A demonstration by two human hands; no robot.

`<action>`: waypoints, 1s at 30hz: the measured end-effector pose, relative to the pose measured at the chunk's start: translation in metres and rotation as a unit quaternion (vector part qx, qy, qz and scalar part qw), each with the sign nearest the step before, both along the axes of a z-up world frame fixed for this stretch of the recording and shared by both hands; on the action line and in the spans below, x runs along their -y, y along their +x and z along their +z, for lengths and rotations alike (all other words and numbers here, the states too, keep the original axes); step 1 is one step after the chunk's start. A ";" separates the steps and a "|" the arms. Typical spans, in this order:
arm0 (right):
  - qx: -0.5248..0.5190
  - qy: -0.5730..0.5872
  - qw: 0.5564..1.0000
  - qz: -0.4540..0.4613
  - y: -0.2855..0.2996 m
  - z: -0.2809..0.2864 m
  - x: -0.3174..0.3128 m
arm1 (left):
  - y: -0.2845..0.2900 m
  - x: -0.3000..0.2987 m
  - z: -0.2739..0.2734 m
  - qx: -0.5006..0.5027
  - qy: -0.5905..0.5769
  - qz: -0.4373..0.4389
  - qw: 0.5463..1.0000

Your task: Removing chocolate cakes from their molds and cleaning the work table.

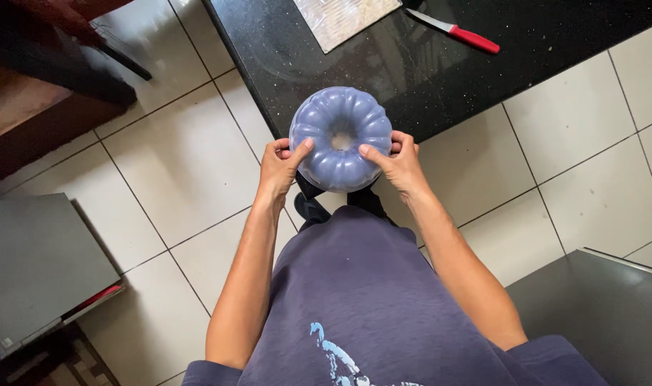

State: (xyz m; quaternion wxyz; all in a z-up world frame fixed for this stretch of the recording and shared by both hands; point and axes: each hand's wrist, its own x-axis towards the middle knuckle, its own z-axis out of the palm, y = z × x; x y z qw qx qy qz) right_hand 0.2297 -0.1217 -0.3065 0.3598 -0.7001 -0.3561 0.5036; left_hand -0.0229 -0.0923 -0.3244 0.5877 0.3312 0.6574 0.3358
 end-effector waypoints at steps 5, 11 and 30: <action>0.036 -0.005 0.999 0.004 -0.001 0.009 0.001 | -0.001 0.001 0.006 -0.010 0.000 0.000 1.000; 0.034 -0.004 0.999 0.015 -0.001 0.032 0.000 | -0.002 0.009 0.024 0.004 0.008 0.007 1.000; -0.002 0.391 0.918 0.071 0.098 0.205 -0.015 | 0.056 -0.084 0.232 -0.086 0.417 -0.176 0.888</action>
